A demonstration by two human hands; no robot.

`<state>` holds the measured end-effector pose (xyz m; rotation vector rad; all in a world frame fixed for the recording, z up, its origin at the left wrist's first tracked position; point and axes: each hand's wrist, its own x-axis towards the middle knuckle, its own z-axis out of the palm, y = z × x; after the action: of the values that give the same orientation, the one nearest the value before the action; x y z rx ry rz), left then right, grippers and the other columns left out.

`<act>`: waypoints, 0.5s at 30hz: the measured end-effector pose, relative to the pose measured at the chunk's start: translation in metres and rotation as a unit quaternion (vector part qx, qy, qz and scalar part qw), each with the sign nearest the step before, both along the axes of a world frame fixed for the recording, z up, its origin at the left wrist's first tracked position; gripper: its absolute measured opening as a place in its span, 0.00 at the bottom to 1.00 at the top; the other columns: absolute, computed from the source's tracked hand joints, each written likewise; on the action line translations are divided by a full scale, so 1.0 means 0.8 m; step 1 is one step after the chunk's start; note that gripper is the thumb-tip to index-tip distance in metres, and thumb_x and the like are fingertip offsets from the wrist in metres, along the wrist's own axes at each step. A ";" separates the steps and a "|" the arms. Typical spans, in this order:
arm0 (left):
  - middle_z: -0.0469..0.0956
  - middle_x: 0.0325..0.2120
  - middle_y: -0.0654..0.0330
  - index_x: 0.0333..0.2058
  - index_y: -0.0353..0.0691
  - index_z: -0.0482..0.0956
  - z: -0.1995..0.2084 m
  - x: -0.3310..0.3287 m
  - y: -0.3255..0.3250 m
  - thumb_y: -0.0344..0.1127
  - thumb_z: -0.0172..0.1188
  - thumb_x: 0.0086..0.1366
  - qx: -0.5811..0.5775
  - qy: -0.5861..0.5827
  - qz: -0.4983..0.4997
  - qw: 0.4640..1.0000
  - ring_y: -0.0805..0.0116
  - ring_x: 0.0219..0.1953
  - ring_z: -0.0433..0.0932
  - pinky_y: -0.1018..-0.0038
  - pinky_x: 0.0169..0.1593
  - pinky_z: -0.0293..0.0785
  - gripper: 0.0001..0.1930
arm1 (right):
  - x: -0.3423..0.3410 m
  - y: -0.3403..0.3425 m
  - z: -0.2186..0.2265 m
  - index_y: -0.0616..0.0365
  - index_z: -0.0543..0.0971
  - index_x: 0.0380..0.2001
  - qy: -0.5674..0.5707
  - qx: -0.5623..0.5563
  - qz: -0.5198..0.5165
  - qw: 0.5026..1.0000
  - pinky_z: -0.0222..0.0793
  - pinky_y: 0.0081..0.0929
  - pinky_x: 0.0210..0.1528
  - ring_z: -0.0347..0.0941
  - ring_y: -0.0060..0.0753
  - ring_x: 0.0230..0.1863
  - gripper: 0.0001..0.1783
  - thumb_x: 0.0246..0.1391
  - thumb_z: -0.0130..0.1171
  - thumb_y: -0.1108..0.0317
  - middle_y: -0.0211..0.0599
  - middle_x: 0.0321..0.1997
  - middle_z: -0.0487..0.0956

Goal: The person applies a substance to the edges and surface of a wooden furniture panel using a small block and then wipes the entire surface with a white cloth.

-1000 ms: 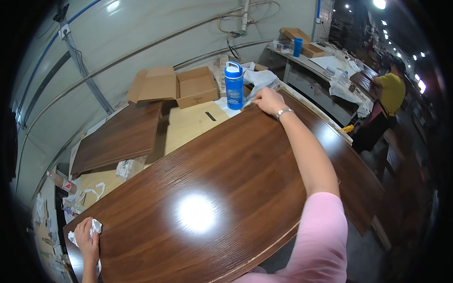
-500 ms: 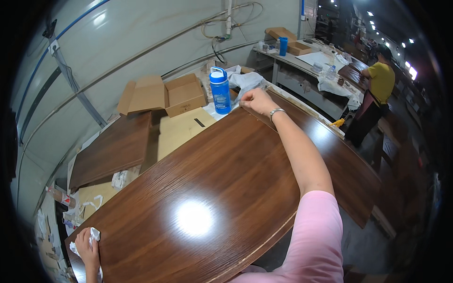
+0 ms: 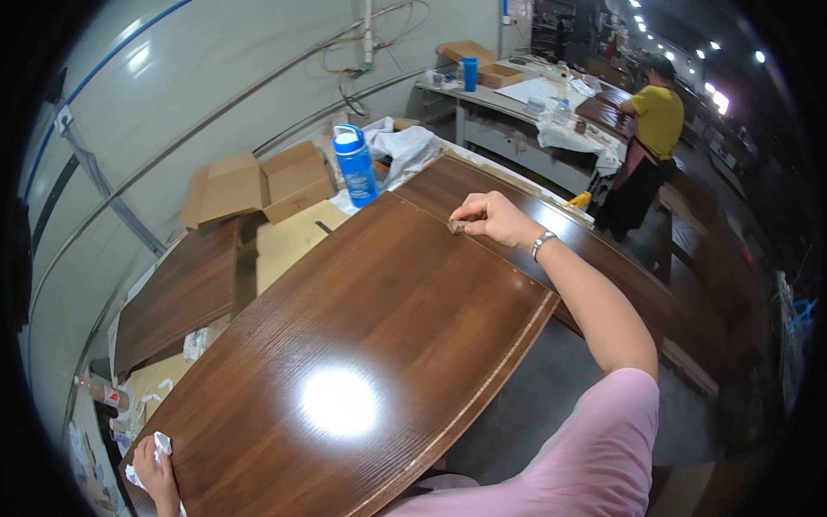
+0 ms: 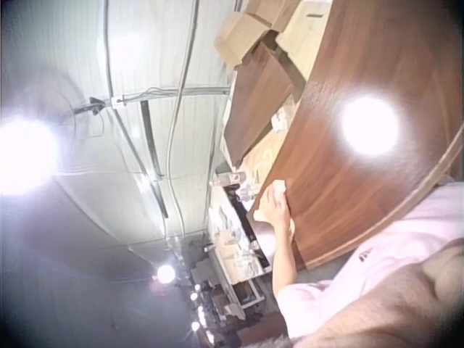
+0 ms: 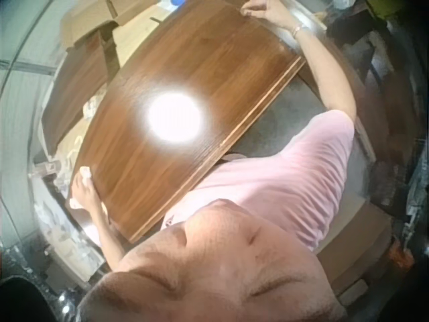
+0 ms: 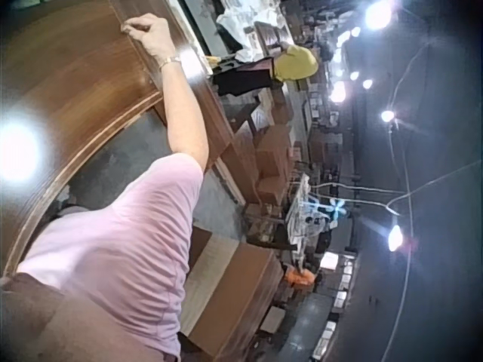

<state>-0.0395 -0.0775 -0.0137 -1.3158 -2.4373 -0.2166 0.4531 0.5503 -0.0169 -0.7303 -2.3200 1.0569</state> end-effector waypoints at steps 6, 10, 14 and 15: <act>0.75 0.49 0.49 0.52 0.34 0.76 -0.008 -0.005 0.044 0.33 0.56 0.61 0.008 -0.028 -0.011 1.000 0.46 0.52 0.71 0.57 0.56 0.64 0.20 | 0.109 -0.082 0.006 0.64 0.84 0.43 -0.016 -0.027 -0.053 0.998 0.69 0.25 0.49 0.74 0.25 0.43 0.15 0.49 0.61 0.77 0.31 0.40 0.80; 0.74 0.53 0.50 0.53 0.35 0.75 0.001 0.044 0.135 0.32 0.58 0.58 -0.003 -0.020 -0.089 0.996 0.47 0.56 0.69 0.56 0.62 0.58 0.23 | 0.166 -0.131 0.016 0.64 0.84 0.42 -0.001 -0.027 -0.080 0.996 0.69 0.26 0.51 0.74 0.28 0.44 0.16 0.47 0.62 0.78 0.33 0.40 0.80; 0.75 0.52 0.51 0.51 0.37 0.78 0.024 0.135 0.262 0.34 0.61 0.52 0.003 -0.033 -0.236 0.971 0.48 0.56 0.71 0.55 0.63 0.60 0.25 | 0.198 -0.179 0.047 0.64 0.84 0.40 -0.075 0.028 -0.097 0.992 0.69 0.26 0.48 0.74 0.29 0.42 0.14 0.48 0.61 0.78 0.34 0.38 0.79; 0.76 0.51 0.51 0.50 0.38 0.79 0.029 0.160 0.294 0.36 0.62 0.51 0.000 -0.034 -0.282 0.959 0.48 0.55 0.72 0.55 0.63 0.60 0.25 | 0.191 -0.195 0.053 0.65 0.84 0.40 -0.033 0.047 -0.104 0.993 0.70 0.26 0.47 0.74 0.30 0.42 0.14 0.48 0.61 0.78 0.34 0.38 0.79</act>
<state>0.0882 0.1578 0.0096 -2.0062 -2.0495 -0.4096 0.6062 0.3944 0.0253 -0.9592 -2.2726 0.8363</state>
